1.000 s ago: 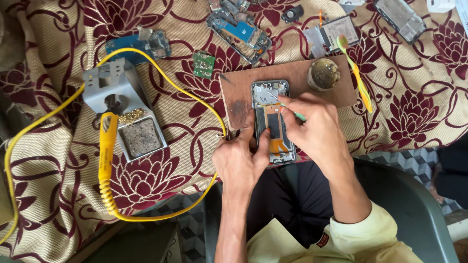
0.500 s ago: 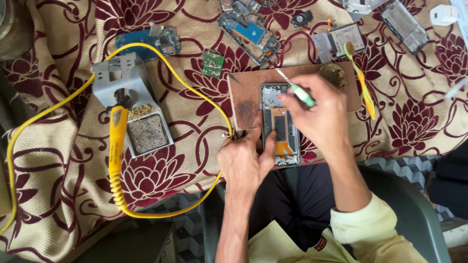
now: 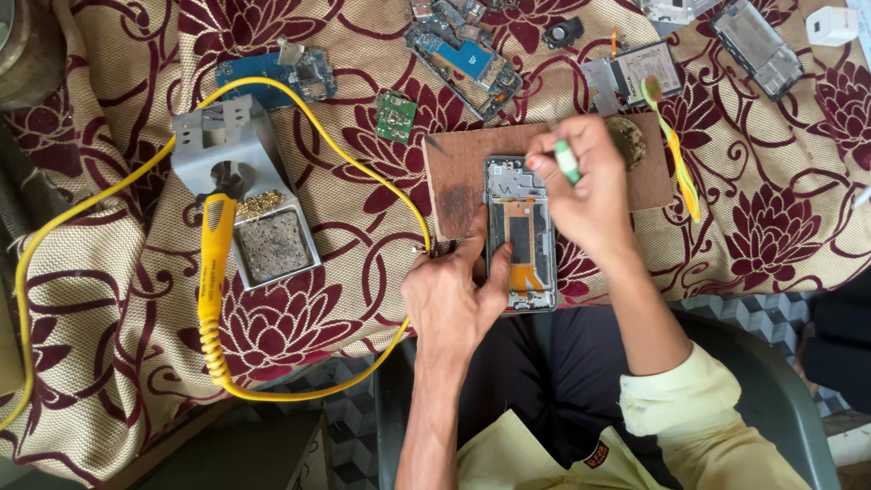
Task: The person cleans the interior of a disassembled mobile phone using a toothbrush and a small screwdriver. They scrub the edges and internal components, then use the screwdriver to scrape residue from the device's frame.
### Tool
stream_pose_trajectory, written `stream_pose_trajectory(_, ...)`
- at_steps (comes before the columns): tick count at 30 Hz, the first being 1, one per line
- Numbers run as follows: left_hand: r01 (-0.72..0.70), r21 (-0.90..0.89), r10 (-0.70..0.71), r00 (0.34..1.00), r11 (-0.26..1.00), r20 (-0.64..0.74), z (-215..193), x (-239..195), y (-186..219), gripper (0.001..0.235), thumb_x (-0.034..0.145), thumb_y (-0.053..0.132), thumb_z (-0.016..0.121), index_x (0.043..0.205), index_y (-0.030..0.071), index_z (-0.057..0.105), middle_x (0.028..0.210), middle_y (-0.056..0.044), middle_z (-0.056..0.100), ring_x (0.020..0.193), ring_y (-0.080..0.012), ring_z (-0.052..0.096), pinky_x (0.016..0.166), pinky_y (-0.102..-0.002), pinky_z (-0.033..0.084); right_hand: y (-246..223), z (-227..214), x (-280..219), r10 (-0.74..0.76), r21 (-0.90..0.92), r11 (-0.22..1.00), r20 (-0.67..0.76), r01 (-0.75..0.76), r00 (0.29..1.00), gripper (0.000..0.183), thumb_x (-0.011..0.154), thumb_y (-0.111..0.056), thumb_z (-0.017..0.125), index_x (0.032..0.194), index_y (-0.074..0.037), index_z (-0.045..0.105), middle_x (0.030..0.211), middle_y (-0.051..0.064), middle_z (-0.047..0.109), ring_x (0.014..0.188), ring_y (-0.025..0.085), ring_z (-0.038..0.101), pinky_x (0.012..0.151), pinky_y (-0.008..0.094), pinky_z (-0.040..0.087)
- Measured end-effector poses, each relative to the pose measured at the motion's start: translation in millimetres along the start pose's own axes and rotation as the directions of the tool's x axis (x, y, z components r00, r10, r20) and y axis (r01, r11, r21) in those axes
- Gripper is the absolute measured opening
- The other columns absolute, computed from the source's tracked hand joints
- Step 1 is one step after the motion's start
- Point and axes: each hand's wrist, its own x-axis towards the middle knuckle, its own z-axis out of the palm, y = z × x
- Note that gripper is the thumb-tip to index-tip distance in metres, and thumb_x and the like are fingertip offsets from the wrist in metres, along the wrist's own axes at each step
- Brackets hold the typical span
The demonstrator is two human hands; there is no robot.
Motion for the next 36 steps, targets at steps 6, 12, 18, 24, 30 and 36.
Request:
stream_pose_trajectory(6, 0.003, 0.016, -0.004, 0.999, 1.0, 0.049, -2.2, 2.3, -0.8, 0.046, 0.085, 0.031, 0.076, 0.125, 0.008, 0.074, 0.041, -0.007, 0.054, 0.033, -0.0228, 0.051, 0.045, -0.036, 0.045, 6.6, -29.9, 7.8, 0.037, -0.039, 0.998, -0.114, -0.042, 0.993, 0.023, 0.1, 0.015, 0.067, 0.109, 0.001, 0.051, 0.104, 0.015, 0.072, 0.097, 0.017, 0.072, 0.086, 0.029, 0.061)
stream_pose_trajectory(12, -0.024, -0.137, 0.022, 1.0, 0.99, -0.015, -4.7, 0.2, -0.4, 0.044, 0.089, 0.022, 0.074, 0.129, 0.006, 0.073, 0.058, -0.007, 0.065, 0.044, -0.0154, 0.057, 0.05, -0.033, 0.048, 0.4, -52.5, 28.8, -0.101, -0.163, 0.984, -0.144, 0.077, 0.984, 0.008, 0.11, 0.012, 0.062, 0.113, 0.005, 0.059, 0.108, 0.017, 0.073, 0.106, 0.02, 0.076, 0.092, 0.031, 0.062)
stream_pose_trajectory(18, 0.257, -0.32, -0.2, 0.959, 0.912, 0.2, -16.5, 7.1, -3.5, 0.046, 0.09, 0.02, 0.071, 0.134, 0.005, 0.065, 0.059, -0.002, 0.07, 0.04, -0.0104, 0.056, 0.042, -0.029, 0.042, -1.6, -88.3, 20.1, -0.306, -0.361, 0.91, -0.257, 0.203, 0.917, 0.005, 0.116, 0.01, 0.06, 0.114, 0.007, 0.063, 0.105, 0.018, 0.075, 0.099, 0.02, 0.074, 0.087, 0.027, 0.057)
stream_pose_trajectory(24, 0.422, -0.504, -0.339, 0.906, 0.753, 0.252, -16.3, 9.2, -15.6, 0.06, 0.087, 0.012, 0.079, 0.145, 0.003, 0.061, 0.076, -0.004, 0.065, 0.06, -0.007, 0.053, 0.051, -0.023, 0.042, 25.1, -134.1, -37.7, 0.153, -0.213, 0.929, -0.523, -0.303, 0.838, 0.019, 0.111, -0.004, 0.07, 0.124, 0.004, 0.059, 0.089, 0.008, 0.066, 0.075, 0.01, 0.057, 0.069, 0.027, 0.042)
stream_pose_trajectory(30, 0.293, -0.655, -0.415, 0.909, 0.696, -0.035, -10.4, 10.8, -16.2, 0.055, 0.092, 0.013, 0.076, 0.139, -0.004, 0.054, 0.107, -0.01, 0.072, 0.091, -0.0141, 0.069, 0.077, -0.026, 0.055, 55.5, -182.1, -49.6, 0.039, -0.581, 0.752, -0.433, -0.312, 0.901, 0.023, 0.105, -0.003, 0.07, 0.126, 0.006, 0.064, 0.105, 0.017, 0.071, 0.094, 0.028, 0.07, 0.087, 0.037, 0.053)
stream_pose_trajectory(36, 0.064, -0.012, -0.065, 0.965, 0.998, -0.255, -7.1, 9.4, 3.5, 0.106, 0.061, 0.03, 0.099, 0.142, -0.008, 0.043, 0.127, -0.03, 0.055, 0.113, -0.0412, 0.06, 0.091, -0.048, 0.052, 28.7, -158.3, -57.0, -0.068, -0.688, 0.711, -0.274, -0.146, 0.959, 0.022, 0.096, 0.0, 0.07, 0.118, 0.004, 0.07, 0.128, 0.021, 0.068, 0.12, 0.036, 0.065, 0.106, 0.043, 0.051)
